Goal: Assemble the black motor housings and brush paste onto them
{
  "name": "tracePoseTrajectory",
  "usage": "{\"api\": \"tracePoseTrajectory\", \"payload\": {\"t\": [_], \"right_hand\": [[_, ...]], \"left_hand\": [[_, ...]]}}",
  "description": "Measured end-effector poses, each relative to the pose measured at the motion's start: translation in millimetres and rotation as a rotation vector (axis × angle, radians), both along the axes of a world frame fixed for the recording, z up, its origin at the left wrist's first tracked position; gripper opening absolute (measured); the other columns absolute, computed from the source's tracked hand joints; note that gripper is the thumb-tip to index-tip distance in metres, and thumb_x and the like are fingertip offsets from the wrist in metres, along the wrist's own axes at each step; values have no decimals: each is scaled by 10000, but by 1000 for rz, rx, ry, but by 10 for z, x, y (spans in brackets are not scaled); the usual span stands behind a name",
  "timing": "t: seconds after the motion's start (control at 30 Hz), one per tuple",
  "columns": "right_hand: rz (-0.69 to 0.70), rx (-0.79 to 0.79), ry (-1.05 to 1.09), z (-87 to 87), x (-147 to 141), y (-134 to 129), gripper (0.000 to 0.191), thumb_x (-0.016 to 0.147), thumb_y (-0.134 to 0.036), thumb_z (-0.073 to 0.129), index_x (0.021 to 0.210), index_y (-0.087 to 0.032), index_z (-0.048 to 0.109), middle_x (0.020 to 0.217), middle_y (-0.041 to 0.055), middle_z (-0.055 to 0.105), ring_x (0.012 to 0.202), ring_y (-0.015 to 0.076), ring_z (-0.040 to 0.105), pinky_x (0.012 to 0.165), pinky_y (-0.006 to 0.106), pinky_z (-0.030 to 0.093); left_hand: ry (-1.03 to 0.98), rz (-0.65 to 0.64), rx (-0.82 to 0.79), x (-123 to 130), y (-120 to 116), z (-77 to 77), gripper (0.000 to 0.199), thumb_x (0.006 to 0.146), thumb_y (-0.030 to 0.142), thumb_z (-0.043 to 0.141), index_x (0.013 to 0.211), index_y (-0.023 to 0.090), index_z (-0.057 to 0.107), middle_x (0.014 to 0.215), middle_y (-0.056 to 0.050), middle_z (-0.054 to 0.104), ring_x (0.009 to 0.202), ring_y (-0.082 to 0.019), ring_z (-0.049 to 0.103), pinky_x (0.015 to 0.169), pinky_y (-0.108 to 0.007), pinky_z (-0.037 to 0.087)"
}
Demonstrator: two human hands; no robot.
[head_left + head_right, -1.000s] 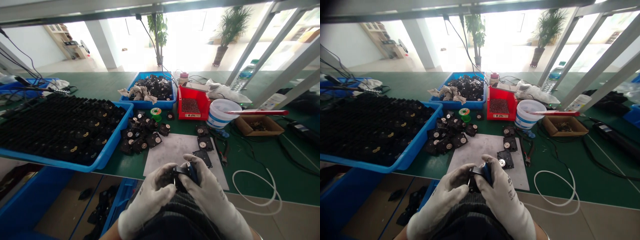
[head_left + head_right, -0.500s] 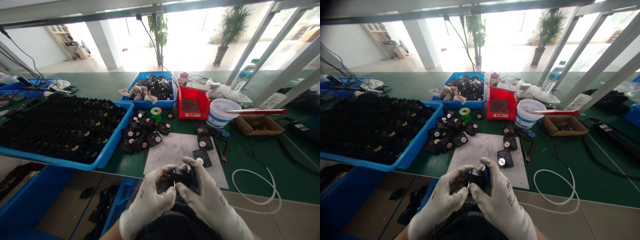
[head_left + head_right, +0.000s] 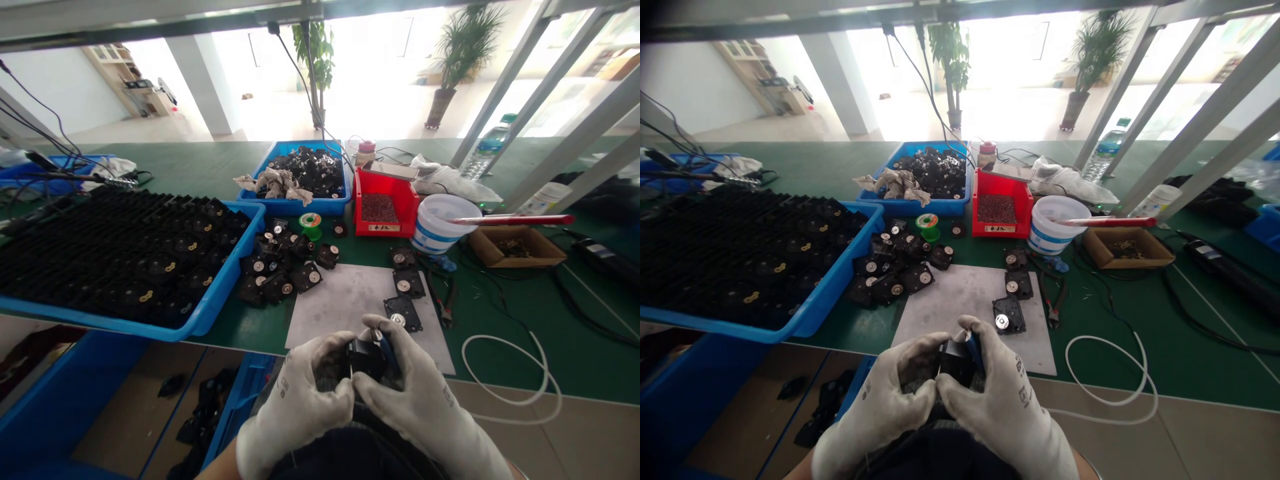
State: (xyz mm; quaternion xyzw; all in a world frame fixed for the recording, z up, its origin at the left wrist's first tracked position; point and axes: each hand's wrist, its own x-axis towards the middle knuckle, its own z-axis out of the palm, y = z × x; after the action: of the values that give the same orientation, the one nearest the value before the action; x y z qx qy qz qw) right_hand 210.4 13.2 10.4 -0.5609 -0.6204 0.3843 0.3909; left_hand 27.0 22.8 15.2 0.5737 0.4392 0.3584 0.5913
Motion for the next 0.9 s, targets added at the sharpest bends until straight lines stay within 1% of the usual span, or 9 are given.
{"api": "tracePoseTrajectory", "payload": {"t": [0.13, 0.27, 0.37, 0.47, 0.57, 0.67, 0.77, 0.8, 0.9], "right_hand": [[15, 70, -24, 11, 12, -4, 540, 783, -311, 659, 1304, -193, 577, 1033, 59, 724, 873, 213, 741, 813, 323, 632], [11, 73, -41, 8, 5, -6, 521, 776, -311, 664, 1280, -198, 597, 1016, 52, 734, 832, 205, 748, 775, 304, 636], [-5, 96, -70, -14, 1, -8, 495, 788, -309, 640, 1270, -197, 609, 988, 48, 739, 814, 204, 751, 766, 305, 637], [-1, 110, -63, -16, 14, -3, 478, 809, -291, 611, 1278, -197, 604, 953, 32, 731, 797, 189, 744, 758, 287, 633], [40, 104, -24, 29, 41, 7, 533, 802, -267, 621, 1328, -195, 576, 981, 29, 717, 848, 183, 731, 801, 273, 626], [66, 81, -4, 76, 77, 19, 586, 780, -247, 643, 1357, -191, 555, 1047, 44, 701, 910, 194, 716, 866, 291, 608], [72, 35, 53, 59, 125, 30, 573, 795, -251, 649, 1357, -193, 554, 1066, 51, 688, 960, 210, 695, 914, 320, 583], [71, 7, 99, 35, 143, 35, 567, 805, -262, 649, 1361, -196, 554, 1068, 51, 684, 956, 210, 686, 892, 318, 583], [35, -141, 284, -62, 187, 52, 557, 848, -331, 665, 1380, -218, 545, 1093, 49, 664, 854, 191, 653, 723, 289, 573]], "left_hand": [[1, -18, -18, 2, -1, 25, 599, 736, -3, 595, 1293, 171, 733, 1193, -64, 807, 1073, -268, 785, 972, -325, 633], [4, -31, -22, 1, 1, 37, 629, 728, -14, 590, 1314, 166, 728, 1182, -60, 812, 1067, -269, 787, 964, -327, 638], [-25, -39, -50, 14, -5, 44, 598, 747, -2, 594, 1298, 176, 740, 1162, -46, 820, 1052, -254, 792, 959, -307, 633], [-75, -48, -126, 42, -13, 57, 554, 766, 28, 605, 1283, 167, 746, 1144, -51, 825, 1030, -252, 795, 936, -303, 635], [-93, -26, -145, 67, -8, 67, 551, 766, 37, 603, 1284, 167, 739, 1167, -59, 817, 1058, -257, 782, 935, -304, 626], [-95, -17, -134, 61, 13, 63, 526, 780, 44, 605, 1271, 176, 740, 1159, -53, 810, 1047, -237, 772, 965, -298, 602], [-152, -29, -180, 15, 39, 51, 467, 815, 106, 632, 1267, 181, 725, 1153, -60, 798, 1051, -239, 754, 940, -297, 593], [-181, -20, -208, -4, 46, 49, 442, 828, 141, 649, 1262, 184, 718, 1167, -66, 791, 1064, -245, 745, 922, -296, 593], [-328, 54, -322, -38, 44, 49, 404, 889, 268, 660, 1289, 216, 682, 1254, -80, 753, 1112, -261, 723, 891, -306, 592]]}}
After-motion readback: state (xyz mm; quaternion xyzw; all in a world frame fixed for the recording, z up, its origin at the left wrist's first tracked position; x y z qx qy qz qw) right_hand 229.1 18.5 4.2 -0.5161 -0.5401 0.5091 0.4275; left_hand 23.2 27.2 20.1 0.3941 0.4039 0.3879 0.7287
